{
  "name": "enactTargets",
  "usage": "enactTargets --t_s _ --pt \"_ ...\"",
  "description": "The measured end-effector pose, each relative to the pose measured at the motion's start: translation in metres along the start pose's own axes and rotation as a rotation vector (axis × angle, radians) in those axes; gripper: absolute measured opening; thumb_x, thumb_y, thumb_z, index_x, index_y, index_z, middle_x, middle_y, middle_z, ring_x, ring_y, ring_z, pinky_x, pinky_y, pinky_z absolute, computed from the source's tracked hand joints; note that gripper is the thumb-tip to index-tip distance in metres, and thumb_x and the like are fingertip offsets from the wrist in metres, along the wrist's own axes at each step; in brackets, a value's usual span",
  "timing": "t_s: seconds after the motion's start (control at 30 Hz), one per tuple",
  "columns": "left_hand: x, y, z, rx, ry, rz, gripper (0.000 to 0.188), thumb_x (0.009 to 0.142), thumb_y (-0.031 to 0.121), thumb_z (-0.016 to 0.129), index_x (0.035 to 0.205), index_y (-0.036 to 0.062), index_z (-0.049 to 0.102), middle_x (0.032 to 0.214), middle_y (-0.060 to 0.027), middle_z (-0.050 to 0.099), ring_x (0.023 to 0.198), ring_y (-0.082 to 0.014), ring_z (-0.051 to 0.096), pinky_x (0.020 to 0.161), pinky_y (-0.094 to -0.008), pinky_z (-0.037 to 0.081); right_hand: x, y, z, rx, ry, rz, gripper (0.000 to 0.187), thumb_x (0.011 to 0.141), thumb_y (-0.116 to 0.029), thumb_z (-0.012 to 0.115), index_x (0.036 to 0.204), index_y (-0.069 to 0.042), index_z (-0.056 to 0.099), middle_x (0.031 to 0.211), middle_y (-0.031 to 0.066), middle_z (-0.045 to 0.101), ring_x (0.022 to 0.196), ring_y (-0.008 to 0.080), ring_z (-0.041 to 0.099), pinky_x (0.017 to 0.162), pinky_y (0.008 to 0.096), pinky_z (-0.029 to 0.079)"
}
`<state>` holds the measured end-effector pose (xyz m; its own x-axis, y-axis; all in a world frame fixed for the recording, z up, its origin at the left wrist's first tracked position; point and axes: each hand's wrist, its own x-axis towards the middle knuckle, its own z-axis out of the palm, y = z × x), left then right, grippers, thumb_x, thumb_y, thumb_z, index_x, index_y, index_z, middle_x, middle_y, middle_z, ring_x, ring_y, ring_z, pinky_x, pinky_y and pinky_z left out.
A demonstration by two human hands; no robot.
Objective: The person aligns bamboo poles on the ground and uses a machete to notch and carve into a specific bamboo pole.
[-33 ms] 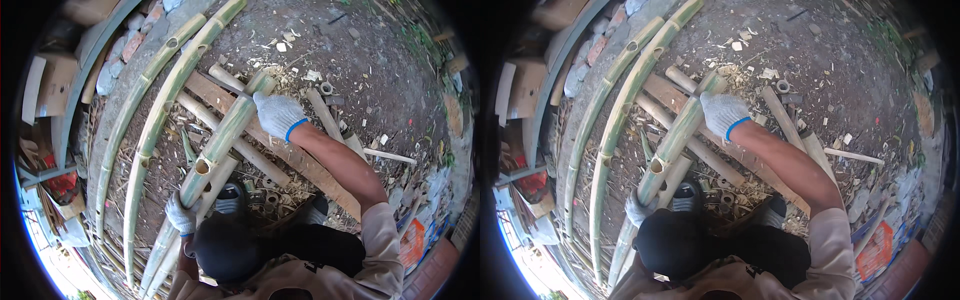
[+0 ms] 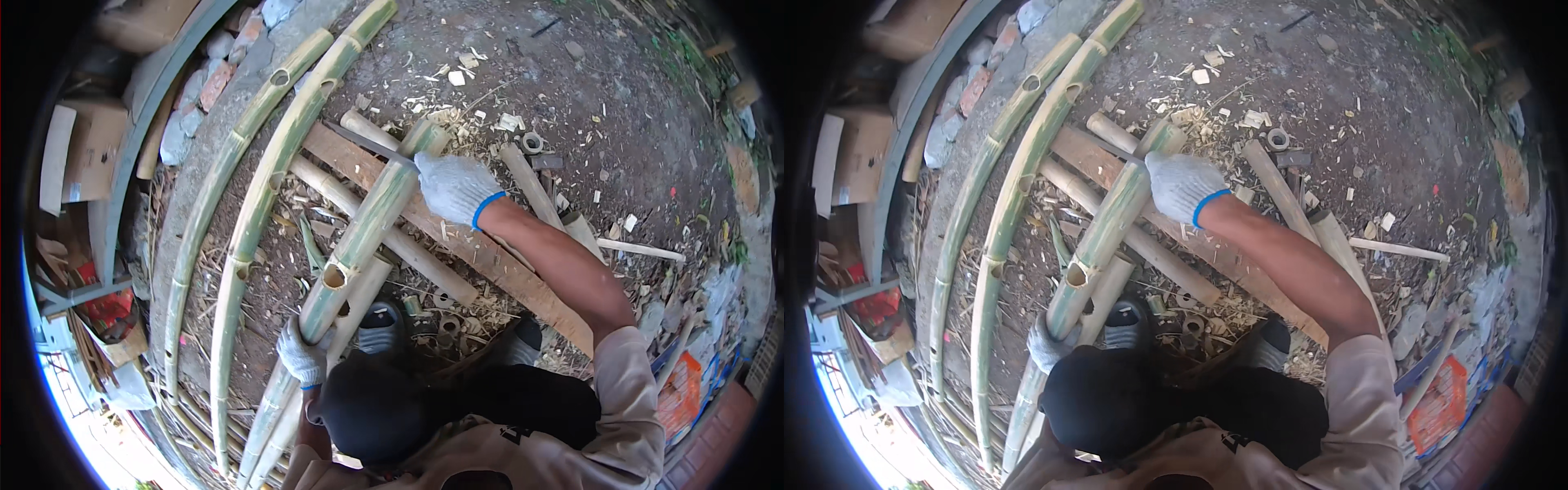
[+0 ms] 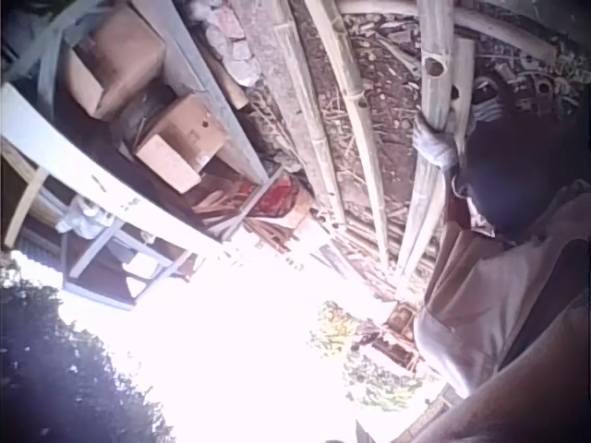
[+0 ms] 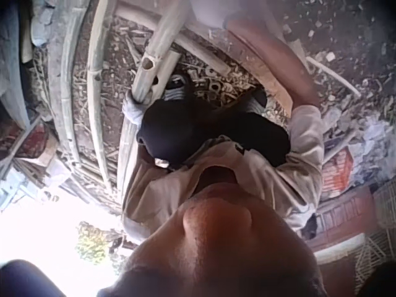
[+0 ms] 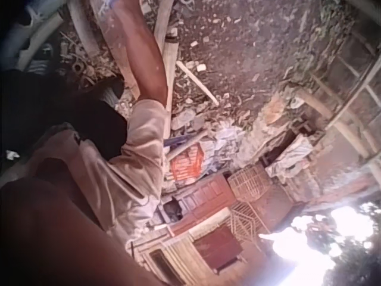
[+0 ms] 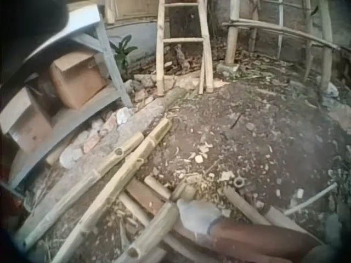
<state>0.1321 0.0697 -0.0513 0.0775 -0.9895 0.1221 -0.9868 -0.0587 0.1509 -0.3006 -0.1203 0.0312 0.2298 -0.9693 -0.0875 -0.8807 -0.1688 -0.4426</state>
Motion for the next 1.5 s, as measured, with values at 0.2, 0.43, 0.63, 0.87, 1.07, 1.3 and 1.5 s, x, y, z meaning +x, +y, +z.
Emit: enactTargets --t_s 0.2,0.43,0.63,0.87,1.07,1.3,1.5 --pt "0.015 0.010 -0.023 -0.145 -0.107 0.017 0.093 0.062 0.054 0.098 0.133 0.0024 0.066 0.113 -0.0197 0.071 0.101 -0.0436 0.069 0.090 -0.0540 0.055 -0.072 0.022 -0.003 0.086 0.167 0.110 0.021 0.102 -0.020 0.059 0.112 -0.002 0.060 0.078 0.0235 0.071 0.075 0.0472 0.072 0.066 0.0594 0.056" --pt "0.077 -0.052 -0.027 -0.615 -0.685 -0.219 0.079 0.078 0.033 0.096 0.141 -0.0004 0.063 0.124 -0.0124 0.076 0.108 -0.0217 0.072 0.095 -0.0369 0.058 -0.112 0.022 0.031 0.096 0.225 0.162 0.020 0.106 -0.023 0.058 0.113 -0.005 0.058 0.072 0.0204 0.066 0.065 0.0436 0.068 0.057 0.0545 0.054" --pt "0.123 -0.100 -0.010 -0.846 -1.060 -0.303 0.079 0.091 0.049 0.084 0.146 -0.0019 0.061 0.121 -0.0061 0.073 0.106 -0.0138 0.068 0.093 -0.0326 0.057 -0.084 0.013 0.045 -0.055 0.179 0.011 0.024 0.104 -0.021 0.060 0.118 -0.002 0.059 0.072 0.0167 0.070 0.061 0.0362 0.072 0.053 0.0490 0.057" --pt "0.134 -0.139 0.003 -0.839 -1.225 -0.386 0.106 0.086 0.076 0.075 0.152 -0.0043 0.052 0.133 -0.0126 0.069 0.115 -0.0205 0.069 0.099 -0.0373 0.057 -0.051 -0.008 0.042 -0.011 0.010 0.026 0.039 0.099 -0.016 0.061 0.133 0.003 0.058 0.084 0.0226 0.075 0.073 0.0400 0.075 0.064 0.0524 0.060" --pt "0.147 -0.132 0.002 -0.660 -1.278 -0.345 0.106 0.084 0.078 0.073 0.149 -0.0047 0.056 0.129 -0.0133 0.071 0.112 -0.0214 0.071 0.095 -0.0373 0.058 -0.050 -0.012 0.055 -0.026 0.051 0.045 0.033 0.099 -0.014 0.060 0.127 0.002 0.057 0.085 0.0233 0.074 0.073 0.0400 0.075 0.064 0.0521 0.061" --pt "0.141 -0.113 -0.008 -0.740 -1.204 -0.344 0.089 0.088 0.069 0.074 0.132 -0.0079 0.067 0.106 -0.0097 0.075 0.093 -0.0158 0.071 0.080 -0.0334 0.058 -0.045 -0.014 0.049 0.013 -0.028 0.101 0.033 0.099 -0.013 0.061 0.129 0.001 0.055 0.089 0.0244 0.075 0.079 0.0435 0.076 0.067 0.0550 0.061" --pt "0.131 -0.109 -0.012 -0.625 -1.037 -0.296 0.083 0.089 0.059 0.079 0.137 -0.0071 0.065 0.112 -0.0088 0.074 0.103 -0.0152 0.067 0.089 -0.0337 0.056 -0.041 -0.022 0.040 0.056 -0.105 0.149 0.033 0.100 -0.013 0.059 0.129 0.002 0.055 0.089 0.0250 0.075 0.081 0.0442 0.076 0.068 0.0560 0.061"
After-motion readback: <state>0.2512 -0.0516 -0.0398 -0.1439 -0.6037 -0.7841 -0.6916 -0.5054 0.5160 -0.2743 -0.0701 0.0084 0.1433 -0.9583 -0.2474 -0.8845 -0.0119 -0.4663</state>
